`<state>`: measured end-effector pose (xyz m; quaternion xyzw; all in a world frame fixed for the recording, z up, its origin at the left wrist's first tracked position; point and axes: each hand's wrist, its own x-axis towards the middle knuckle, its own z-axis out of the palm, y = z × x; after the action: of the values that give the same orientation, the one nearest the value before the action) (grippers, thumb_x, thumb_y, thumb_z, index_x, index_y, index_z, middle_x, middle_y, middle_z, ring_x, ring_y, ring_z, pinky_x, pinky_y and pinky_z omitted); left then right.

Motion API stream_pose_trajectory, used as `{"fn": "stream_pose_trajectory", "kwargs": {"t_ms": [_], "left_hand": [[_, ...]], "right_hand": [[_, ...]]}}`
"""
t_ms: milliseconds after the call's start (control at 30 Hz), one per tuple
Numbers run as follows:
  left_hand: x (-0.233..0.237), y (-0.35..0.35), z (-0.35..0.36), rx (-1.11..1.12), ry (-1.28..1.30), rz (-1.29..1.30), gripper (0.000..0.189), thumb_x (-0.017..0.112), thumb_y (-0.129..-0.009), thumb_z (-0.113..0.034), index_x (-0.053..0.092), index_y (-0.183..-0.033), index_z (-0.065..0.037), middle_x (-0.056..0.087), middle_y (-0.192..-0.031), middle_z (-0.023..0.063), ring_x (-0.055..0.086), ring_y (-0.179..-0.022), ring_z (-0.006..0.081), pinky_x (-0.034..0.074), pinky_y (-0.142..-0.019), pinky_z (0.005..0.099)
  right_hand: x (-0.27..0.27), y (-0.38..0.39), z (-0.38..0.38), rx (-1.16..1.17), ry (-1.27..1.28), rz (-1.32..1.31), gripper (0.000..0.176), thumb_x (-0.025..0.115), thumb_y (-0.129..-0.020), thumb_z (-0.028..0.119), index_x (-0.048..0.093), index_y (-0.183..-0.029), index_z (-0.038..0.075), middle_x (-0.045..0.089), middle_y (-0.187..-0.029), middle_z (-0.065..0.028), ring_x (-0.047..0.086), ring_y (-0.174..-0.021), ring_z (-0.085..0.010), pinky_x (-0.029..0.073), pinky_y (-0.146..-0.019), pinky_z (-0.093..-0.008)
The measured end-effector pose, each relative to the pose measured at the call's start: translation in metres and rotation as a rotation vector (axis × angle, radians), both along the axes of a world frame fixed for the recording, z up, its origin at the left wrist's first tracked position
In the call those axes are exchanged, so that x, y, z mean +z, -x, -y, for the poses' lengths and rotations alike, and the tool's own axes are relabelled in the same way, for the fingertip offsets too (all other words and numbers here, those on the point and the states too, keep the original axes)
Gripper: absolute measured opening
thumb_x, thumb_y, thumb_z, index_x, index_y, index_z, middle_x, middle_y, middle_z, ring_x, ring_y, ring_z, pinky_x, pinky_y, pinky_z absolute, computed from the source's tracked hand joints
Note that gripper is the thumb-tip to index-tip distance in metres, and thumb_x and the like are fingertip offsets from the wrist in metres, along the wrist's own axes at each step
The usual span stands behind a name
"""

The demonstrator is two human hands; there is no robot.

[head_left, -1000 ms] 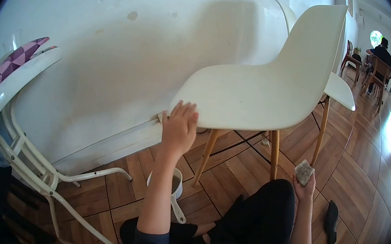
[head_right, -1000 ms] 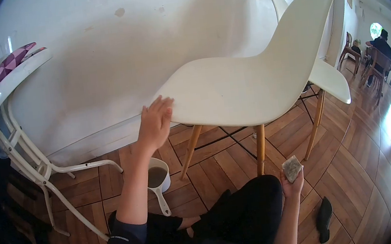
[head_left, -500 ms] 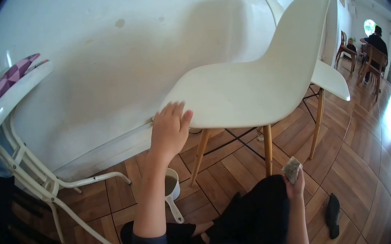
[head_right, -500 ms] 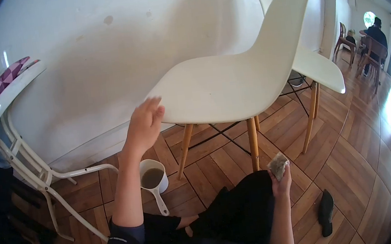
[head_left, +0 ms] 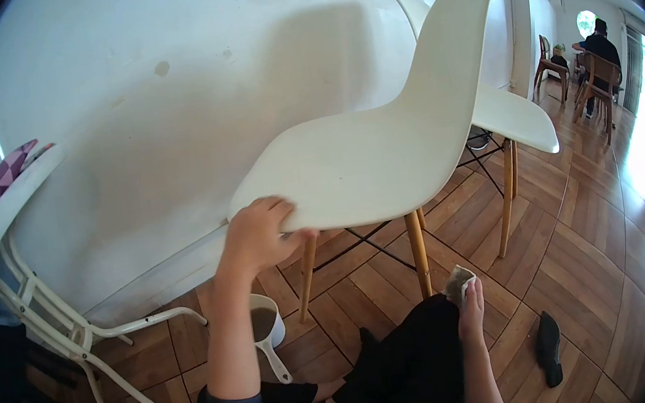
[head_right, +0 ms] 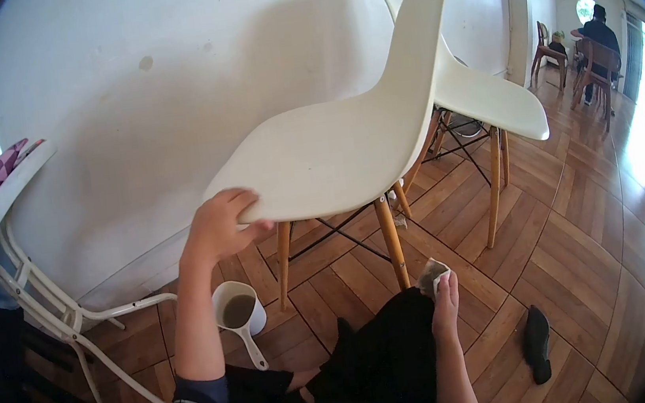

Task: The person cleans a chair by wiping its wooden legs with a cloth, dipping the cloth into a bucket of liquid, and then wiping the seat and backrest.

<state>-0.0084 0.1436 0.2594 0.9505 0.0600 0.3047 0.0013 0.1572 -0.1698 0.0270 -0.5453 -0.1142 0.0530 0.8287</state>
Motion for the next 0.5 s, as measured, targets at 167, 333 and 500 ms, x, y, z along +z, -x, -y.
{"fn": "stream_pose_trajectory", "kwargs": {"t_ms": [167, 333, 500], "left_hand": [[-0.030, 0.010, -0.040, 0.047, -0.147, 0.191, 0.039, 0.072, -0.071, -0.020, 0.063, -0.106, -0.006, 0.062, -0.111, 0.0124, 0.058, -0.105, 0.0306, 0.048, -0.088, 0.0393], [-0.045, 0.001, -0.052, 0.035, -0.226, 0.366, 0.036, 0.057, -0.065, 0.005, 0.063, -0.100, -0.004, 0.065, -0.102, 0.0110, 0.062, -0.096, 0.0295, 0.051, -0.083, 0.0385], [-0.047, 0.004, -0.037, 0.050, -0.308, 0.407, 0.033, 0.060, -0.063, 0.003, 0.063, -0.095, -0.004, 0.065, -0.098, 0.0103, 0.062, -0.092, 0.0278, 0.050, -0.078, 0.0381]], "right_hand": [[0.027, 0.000, -0.030, 0.121, 0.087, 0.034, 0.032, 0.039, -0.098, 0.030, 0.056, -0.109, 0.005, 0.056, -0.097, -0.0049, 0.053, -0.088, -0.0121, 0.045, -0.074, -0.0253], [0.016, -0.033, -0.086, 0.191, 0.280, 0.014, 0.031, 0.047, -0.088, 0.026, 0.059, -0.093, -0.003, 0.062, -0.079, -0.0095, 0.064, -0.072, -0.0210, 0.050, -0.065, -0.0280], [-0.004, -0.070, -0.089, 0.205, 0.073, -0.061, 0.035, 0.046, -0.085, 0.024, 0.056, -0.084, -0.010, 0.065, -0.075, -0.0223, 0.066, -0.066, -0.0248, 0.052, -0.058, -0.0312]]}}
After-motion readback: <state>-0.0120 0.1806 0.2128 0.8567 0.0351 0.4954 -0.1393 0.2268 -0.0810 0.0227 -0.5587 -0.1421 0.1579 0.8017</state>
